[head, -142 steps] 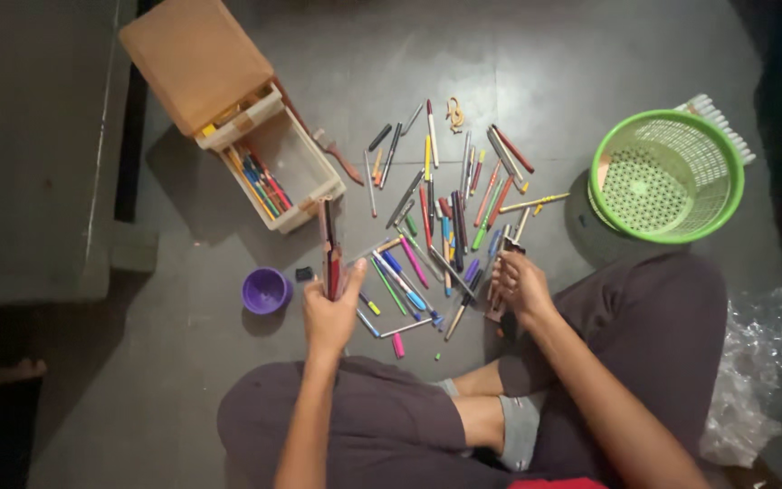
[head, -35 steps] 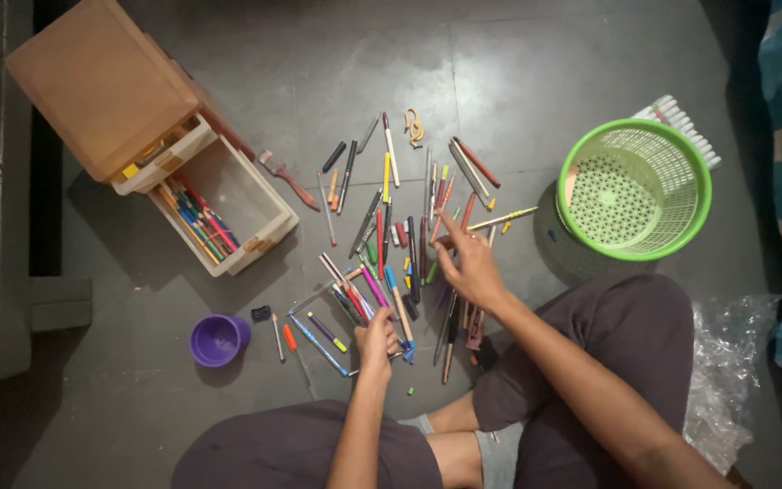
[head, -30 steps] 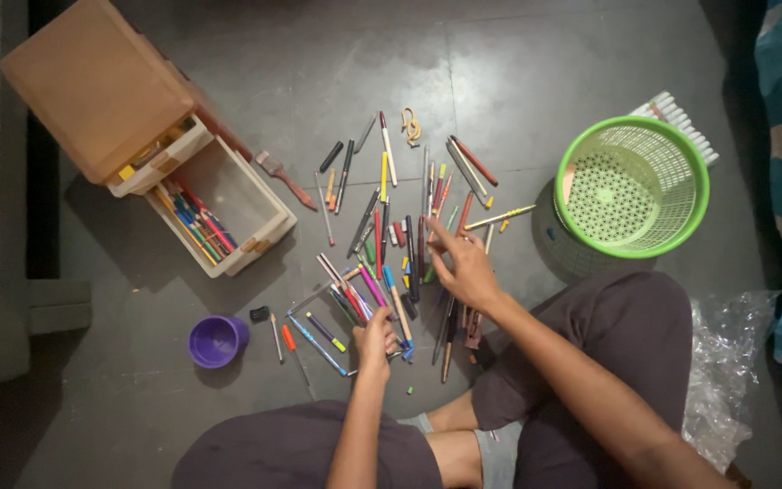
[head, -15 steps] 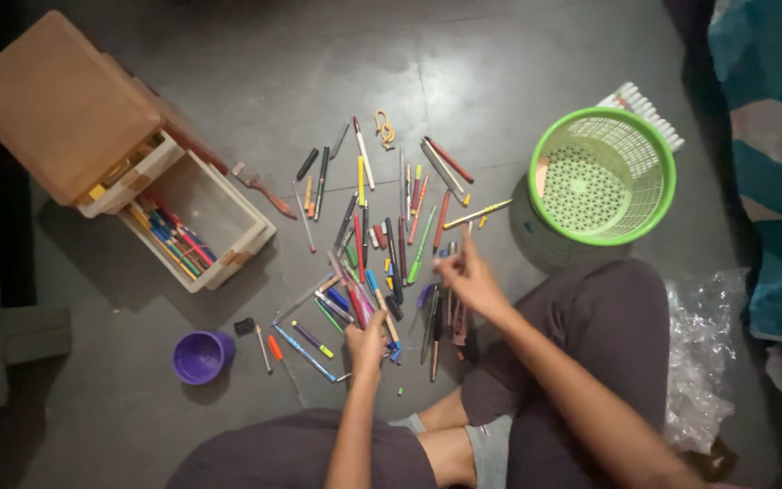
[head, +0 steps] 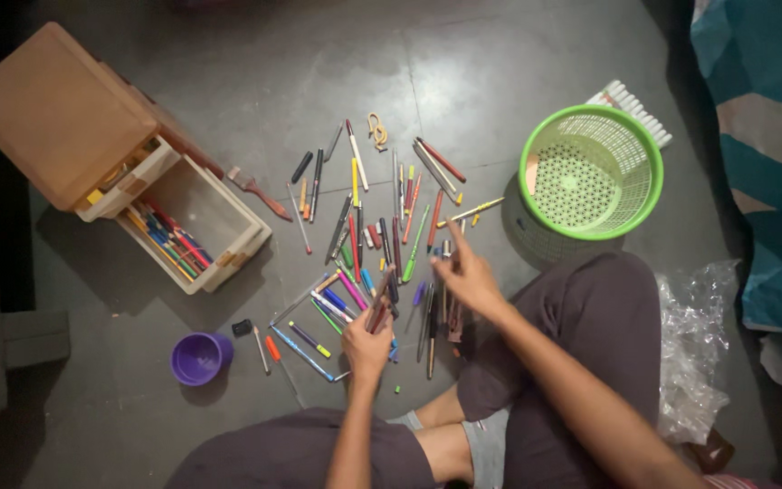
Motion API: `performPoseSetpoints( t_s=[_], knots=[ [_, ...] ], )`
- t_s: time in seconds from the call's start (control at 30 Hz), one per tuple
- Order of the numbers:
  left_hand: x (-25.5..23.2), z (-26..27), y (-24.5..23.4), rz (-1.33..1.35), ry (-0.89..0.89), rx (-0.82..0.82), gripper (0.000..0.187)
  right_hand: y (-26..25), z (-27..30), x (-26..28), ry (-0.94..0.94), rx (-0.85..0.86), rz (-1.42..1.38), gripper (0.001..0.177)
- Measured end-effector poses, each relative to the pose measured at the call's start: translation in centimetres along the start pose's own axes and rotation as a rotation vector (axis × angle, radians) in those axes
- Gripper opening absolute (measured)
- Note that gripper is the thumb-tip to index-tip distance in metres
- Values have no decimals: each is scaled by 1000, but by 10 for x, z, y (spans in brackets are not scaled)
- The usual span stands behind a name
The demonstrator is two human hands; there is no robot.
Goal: The person sits on the floor and organizes a large pile of scattered pens, pencils, and markers. They sort the items by type and color, placing them into a plastic drawer unit and a green basket. The person also briefly handles a folded piece of paper before continuing to sort the writing instruments.
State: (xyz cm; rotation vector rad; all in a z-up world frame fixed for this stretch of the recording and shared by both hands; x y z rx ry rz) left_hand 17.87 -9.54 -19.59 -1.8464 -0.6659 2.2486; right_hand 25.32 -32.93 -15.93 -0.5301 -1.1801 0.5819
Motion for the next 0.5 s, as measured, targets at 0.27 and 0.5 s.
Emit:
performPoseSetpoints(
  t_s=[0.27, 0.5],
  knots=[
    [-13, 1, -6, 37, -54, 27, 22, 0, -11, -42, 109, -157, -41, 91],
    [19, -4, -2, 45, 9, -144, 29, 28, 74, 19, 61, 185, -101, 88]
  ],
)
Point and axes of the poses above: each hand's wrist, its own z-axis away from the middle knuckle, its own y-axis out of the palm, x = y × z, the point moved 4 cm from there along -z, towards the middle knuckle, and after that the axes turned 5 degrees about z, right-handed, at the moved point
